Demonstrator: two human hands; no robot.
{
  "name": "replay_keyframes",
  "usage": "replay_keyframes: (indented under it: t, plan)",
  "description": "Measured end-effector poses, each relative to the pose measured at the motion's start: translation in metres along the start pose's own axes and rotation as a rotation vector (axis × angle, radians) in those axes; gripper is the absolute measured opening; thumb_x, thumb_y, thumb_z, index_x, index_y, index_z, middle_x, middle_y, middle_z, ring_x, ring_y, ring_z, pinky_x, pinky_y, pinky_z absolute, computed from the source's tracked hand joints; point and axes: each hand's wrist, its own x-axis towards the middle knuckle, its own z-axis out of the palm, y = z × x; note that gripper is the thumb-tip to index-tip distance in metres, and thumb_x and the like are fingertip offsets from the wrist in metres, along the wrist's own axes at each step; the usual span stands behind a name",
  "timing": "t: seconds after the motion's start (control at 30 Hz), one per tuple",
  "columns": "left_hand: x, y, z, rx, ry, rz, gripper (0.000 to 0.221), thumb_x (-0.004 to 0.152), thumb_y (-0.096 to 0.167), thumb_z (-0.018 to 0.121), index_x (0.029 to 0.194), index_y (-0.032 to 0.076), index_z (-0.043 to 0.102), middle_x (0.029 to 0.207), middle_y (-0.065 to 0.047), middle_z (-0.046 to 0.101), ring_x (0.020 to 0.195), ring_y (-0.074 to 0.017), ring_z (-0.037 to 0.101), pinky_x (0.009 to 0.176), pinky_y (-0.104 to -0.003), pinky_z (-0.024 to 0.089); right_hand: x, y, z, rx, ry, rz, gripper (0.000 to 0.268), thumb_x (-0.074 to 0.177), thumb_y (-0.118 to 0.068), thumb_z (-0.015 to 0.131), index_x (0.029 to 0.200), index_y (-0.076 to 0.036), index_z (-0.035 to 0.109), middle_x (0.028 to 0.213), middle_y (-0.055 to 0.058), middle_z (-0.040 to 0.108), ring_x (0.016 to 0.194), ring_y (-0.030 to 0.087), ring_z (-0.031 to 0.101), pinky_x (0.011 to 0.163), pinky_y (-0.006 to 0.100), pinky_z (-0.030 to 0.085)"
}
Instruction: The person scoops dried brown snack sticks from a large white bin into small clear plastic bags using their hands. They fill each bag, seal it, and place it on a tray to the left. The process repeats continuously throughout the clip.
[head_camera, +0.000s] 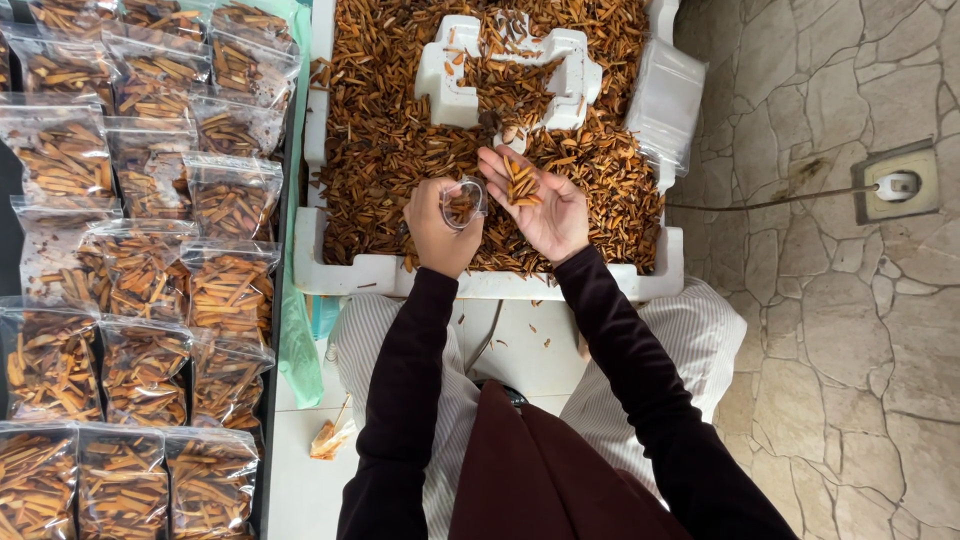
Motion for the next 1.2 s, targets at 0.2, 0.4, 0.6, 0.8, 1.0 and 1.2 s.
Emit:
replay_keyframes:
  t: [0.2, 0.4, 0.6, 0.8, 1.0, 1.2]
  plan:
    - [-0.002, -0.007, 0.004, 0.024, 0.036, 0.003, 0.027, 0.072, 0.013, 0.068, 0.082, 0.02, 0.045, 0.078, 0.005, 0.047, 0.078, -0.0214, 0.052, 0.08, -0.04, 0.034, 0.0, 0.006, 0.003, -0.059, -0.024, 0.01, 0.086, 0.056, -0.002, 0.039, 0.139, 0.004, 0.016, 0.144, 0.024, 0.02, 0.133, 0.032, 0.023, 0.11, 0.041, 0.023]
    - [0.0, -0.004, 0.002, 0.001, 0.032, 0.038, 0.024, 0.074, 0.013, 0.066, 0.083, 0.019, 0.045, 0.078, 0.004, 0.048, 0.076, -0.0207, 0.052, 0.078, -0.04, 0.035, -0.001, 0.014, 0.002, -0.154, -0.059, -0.023, 0.081, 0.063, 0.007, 0.04, 0.14, 0.003, 0.016, 0.146, 0.023, 0.018, 0.135, 0.031, 0.021, 0.11, 0.039, 0.023]
    - [0.007, 0.01, -0.005, -0.149, 0.062, 0.115, 0.025, 0.069, 0.004, 0.065, 0.08, 0.015, 0.045, 0.072, -0.002, 0.049, 0.066, -0.0247, 0.053, 0.068, -0.037, 0.043, -0.002, 0.02, 0.008, -0.109, -0.054, -0.022, 0.084, 0.083, -0.059, 0.032, 0.139, 0.002, 0.018, 0.146, 0.021, 0.018, 0.136, 0.03, 0.02, 0.11, 0.038, 0.022]
    - [0.004, 0.014, -0.001, -0.265, 0.105, 0.121, 0.029, 0.066, 0.001, 0.067, 0.078, 0.013, 0.044, 0.07, -0.006, 0.048, 0.061, -0.0246, 0.052, 0.061, -0.035, 0.045, 0.001, 0.02, 0.005, -0.033, -0.011, -0.041, 0.089, 0.081, -0.064, 0.03, 0.138, 0.003, 0.022, 0.145, 0.022, 0.02, 0.136, 0.031, 0.02, 0.11, 0.038, 0.023]
    - [0.007, 0.011, 0.006, -0.281, 0.003, 0.19, 0.038, 0.062, 0.014, 0.075, 0.072, 0.012, 0.039, 0.065, -0.006, 0.043, 0.058, -0.0269, 0.051, 0.058, -0.035, 0.045, 0.004, 0.023, -0.002, -0.112, 0.056, -0.101, 0.088, 0.081, -0.063, 0.028, 0.139, 0.002, 0.022, 0.146, 0.019, 0.021, 0.137, 0.031, 0.017, 0.112, 0.04, 0.017]
    - [0.008, 0.002, 0.023, -0.072, -0.016, 0.218, 0.052, 0.048, 0.017, 0.08, 0.071, 0.013, 0.034, 0.062, -0.006, 0.041, 0.056, -0.0315, 0.052, 0.053, -0.042, 0.043, 0.006, 0.033, -0.017, -0.242, -0.006, -0.191, 0.077, 0.089, -0.058, 0.031, 0.141, -0.001, 0.023, 0.145, 0.015, 0.025, 0.137, 0.028, 0.017, 0.112, 0.041, 0.018]
